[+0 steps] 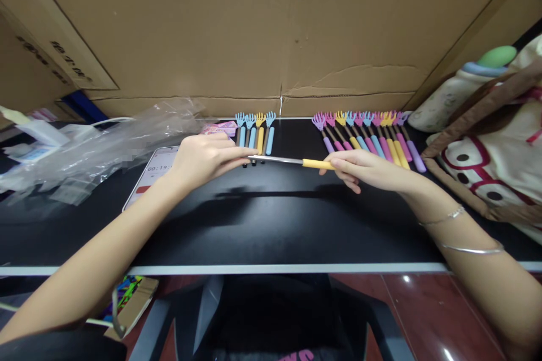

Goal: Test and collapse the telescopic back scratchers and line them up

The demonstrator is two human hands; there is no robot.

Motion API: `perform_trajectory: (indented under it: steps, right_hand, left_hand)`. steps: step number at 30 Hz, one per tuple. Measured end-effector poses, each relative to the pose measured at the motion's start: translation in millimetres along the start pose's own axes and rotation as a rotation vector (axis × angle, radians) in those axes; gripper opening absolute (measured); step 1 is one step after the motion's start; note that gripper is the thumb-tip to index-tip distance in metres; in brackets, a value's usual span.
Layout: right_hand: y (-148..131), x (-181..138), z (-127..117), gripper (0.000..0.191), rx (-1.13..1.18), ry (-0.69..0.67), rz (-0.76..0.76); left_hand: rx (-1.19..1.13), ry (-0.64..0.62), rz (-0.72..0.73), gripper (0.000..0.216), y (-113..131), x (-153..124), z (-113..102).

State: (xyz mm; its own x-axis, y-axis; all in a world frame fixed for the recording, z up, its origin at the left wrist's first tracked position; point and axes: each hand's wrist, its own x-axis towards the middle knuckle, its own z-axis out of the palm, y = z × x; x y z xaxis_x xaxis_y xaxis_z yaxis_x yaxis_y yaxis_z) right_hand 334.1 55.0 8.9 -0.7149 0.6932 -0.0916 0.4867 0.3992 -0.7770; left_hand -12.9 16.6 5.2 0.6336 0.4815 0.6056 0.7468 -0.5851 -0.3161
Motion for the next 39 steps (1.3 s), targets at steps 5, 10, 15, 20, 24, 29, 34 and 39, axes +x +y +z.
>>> perform_trajectory:
  steps: [5,10,15,20,24,29,34,39]
  right_hand:
    - [-0.9,1.8,1.7,0.043,-0.021,0.011,0.057]
    - [1.5,3.6,3.2,0.043,-0.111,0.062,0.059]
    - [0.7,6.2,3.8,0.037,-0.181,0.170,0.041]
    - [-2.2,6.9,5.7,0.034,-0.198,0.255,0.031]
    - [-0.9,6.6,7.0,0.036,-0.141,0.248,0.025]
    - [-1.6,6.3,7.2,0.034,-0.156,0.238,0.029]
    - [-2.9,6.2,7.8,0.030,-0.188,0.257,0.010]
    - [-4.3,5.8,6.3,0.033,-0.155,0.224,0.025]
  left_hand:
    - [0.024,-0.033,0.019,0.028,4.2,0.8,-1.4]
    - [-0.001,-0.100,0.021,0.032,4.7,-0.2,0.4]
    - [0.014,-0.132,-0.074,0.034,8.0,0.2,0.7]
    - [-0.040,-0.197,-0.159,0.038,11.1,-0.9,1.1]
    - [-0.086,-0.296,-0.224,0.038,11.8,-1.2,2.4]
    - [-0.175,-0.439,-0.279,0.035,13.7,0.7,1.4]
    - [-0.245,-0.498,-0.312,0.035,14.9,2.8,-0.4]
    - [-0.255,-0.484,-0.349,0.034,14.4,4.5,-0.7]
